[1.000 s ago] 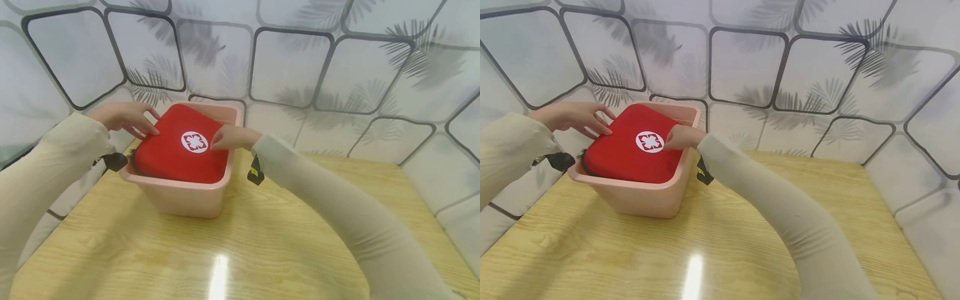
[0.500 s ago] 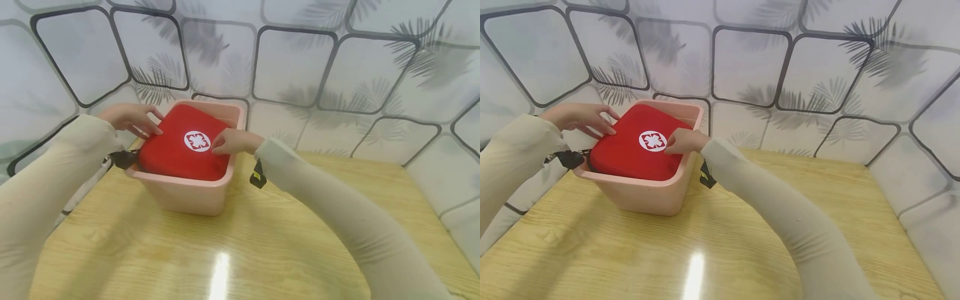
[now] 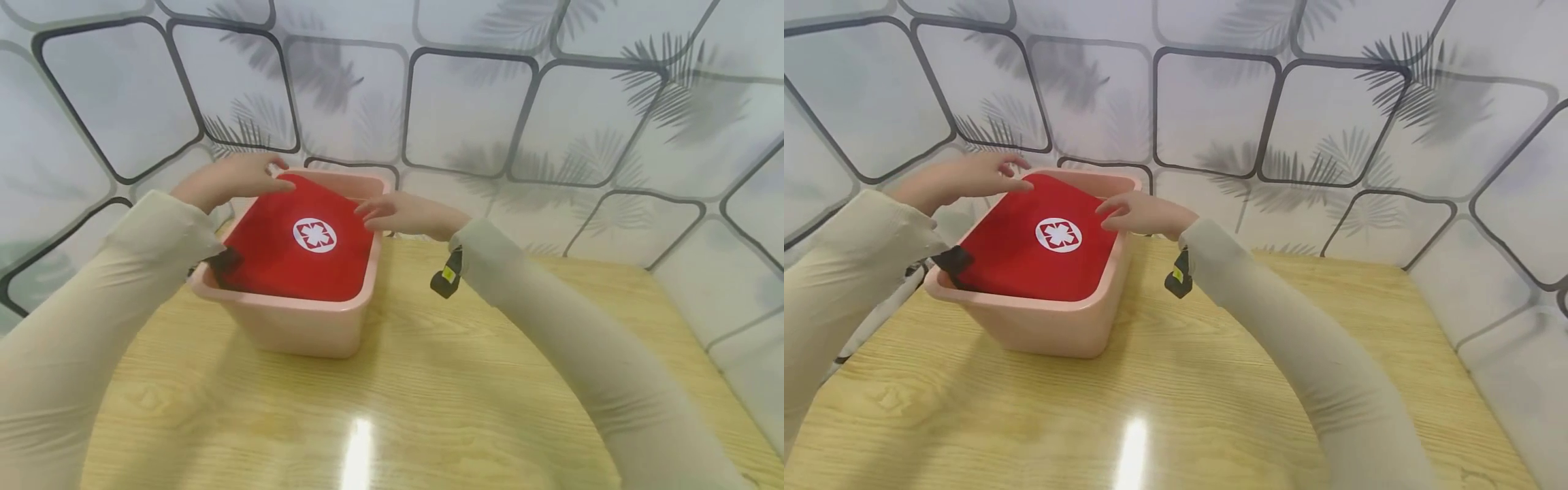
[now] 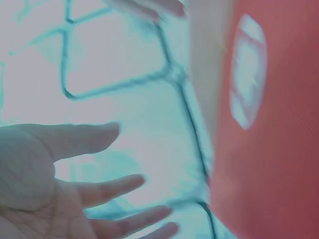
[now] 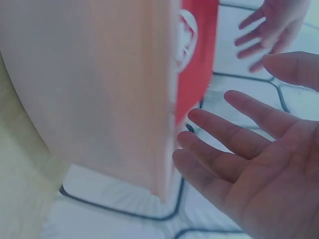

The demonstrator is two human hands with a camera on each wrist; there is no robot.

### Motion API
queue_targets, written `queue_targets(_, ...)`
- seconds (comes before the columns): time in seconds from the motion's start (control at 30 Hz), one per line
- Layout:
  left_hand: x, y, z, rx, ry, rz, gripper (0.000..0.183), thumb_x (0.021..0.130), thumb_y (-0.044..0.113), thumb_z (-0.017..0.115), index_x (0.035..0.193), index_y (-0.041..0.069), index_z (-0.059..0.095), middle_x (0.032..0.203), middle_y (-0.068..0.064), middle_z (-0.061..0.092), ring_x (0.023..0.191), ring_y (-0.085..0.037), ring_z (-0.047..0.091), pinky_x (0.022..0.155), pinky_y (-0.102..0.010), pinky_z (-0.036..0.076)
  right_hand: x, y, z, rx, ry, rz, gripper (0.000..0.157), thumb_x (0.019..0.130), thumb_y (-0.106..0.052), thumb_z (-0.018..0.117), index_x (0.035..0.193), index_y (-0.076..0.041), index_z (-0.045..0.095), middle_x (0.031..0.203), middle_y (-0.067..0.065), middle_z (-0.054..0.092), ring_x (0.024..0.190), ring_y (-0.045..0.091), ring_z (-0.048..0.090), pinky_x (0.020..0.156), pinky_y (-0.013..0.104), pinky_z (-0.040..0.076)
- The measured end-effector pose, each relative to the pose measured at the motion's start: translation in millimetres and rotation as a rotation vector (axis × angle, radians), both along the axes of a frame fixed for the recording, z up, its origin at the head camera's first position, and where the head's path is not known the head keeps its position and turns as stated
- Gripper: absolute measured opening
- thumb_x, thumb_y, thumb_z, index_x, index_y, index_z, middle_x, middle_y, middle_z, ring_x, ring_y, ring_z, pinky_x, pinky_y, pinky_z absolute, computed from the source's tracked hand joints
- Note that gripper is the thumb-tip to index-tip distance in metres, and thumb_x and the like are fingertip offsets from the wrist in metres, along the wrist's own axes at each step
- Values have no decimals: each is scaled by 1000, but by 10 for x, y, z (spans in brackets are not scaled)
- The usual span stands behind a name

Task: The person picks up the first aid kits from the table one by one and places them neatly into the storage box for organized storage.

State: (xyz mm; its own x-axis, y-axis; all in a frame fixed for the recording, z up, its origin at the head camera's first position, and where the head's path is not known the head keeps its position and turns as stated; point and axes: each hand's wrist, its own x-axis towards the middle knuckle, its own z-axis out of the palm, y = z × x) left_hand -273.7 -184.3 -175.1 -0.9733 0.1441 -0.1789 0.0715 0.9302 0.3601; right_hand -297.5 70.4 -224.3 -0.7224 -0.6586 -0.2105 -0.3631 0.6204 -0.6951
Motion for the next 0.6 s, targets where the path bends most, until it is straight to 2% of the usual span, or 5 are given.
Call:
queue_targets(0.13, 35, 378, 170, 83, 195, -37, 58, 93, 30, 45, 145, 8, 30, 145, -23, 37, 129, -39, 39, 105, -55, 33, -69, 239, 100, -47, 39, -36, 44, 94, -25, 51, 137, -13, 45, 139, 9, 50, 124, 25, 49, 103, 43, 39)
queue_targets(0.23, 68, 719, 242, 89, 340, -96, 53, 94, 27, 46, 143, 11, 35, 145, -16, 40, 133, -34, 39, 109, -50, 31, -106, 442, 198, -76, 84, -51, 45, 95, -24, 50, 138, -12, 44, 141, 10, 48, 128, 26, 47, 103, 44, 40)
queue_targets(0.33, 101, 1073, 261, 15, 477, -160, 51, 94, 30, 46, 142, 14, 37, 146, -11, 41, 135, -29, 37, 112, -44, 28, -154, 653, 259, -102, 114, -53, 48, 96, -27, 48, 141, -13, 40, 144, 9, 45, 131, 26, 44, 104, 46, 37)
queue_targets(0.47, 98, 1554, 242, -130, 624, -220, 56, 95, 44, 42, 145, 19, 34, 147, -5, 40, 137, -25, 34, 115, -40, 22, -206, 930, 308, -159, 141, -82, 51, 96, -31, 49, 142, -12, 36, 146, 9, 41, 133, 27, 40, 105, 49, 35)
queue_targets(0.6, 38, 2010, 165, -192, 639, -215, 61, 95, 54, 34, 149, 28, 24, 152, -1, 32, 142, -25, 26, 117, -46, 13, -181, 1127, 347, -126, 251, -212, 50, 96, -33, 49, 140, -12, 41, 145, 11, 43, 133, 31, 40, 108, 52, 32)
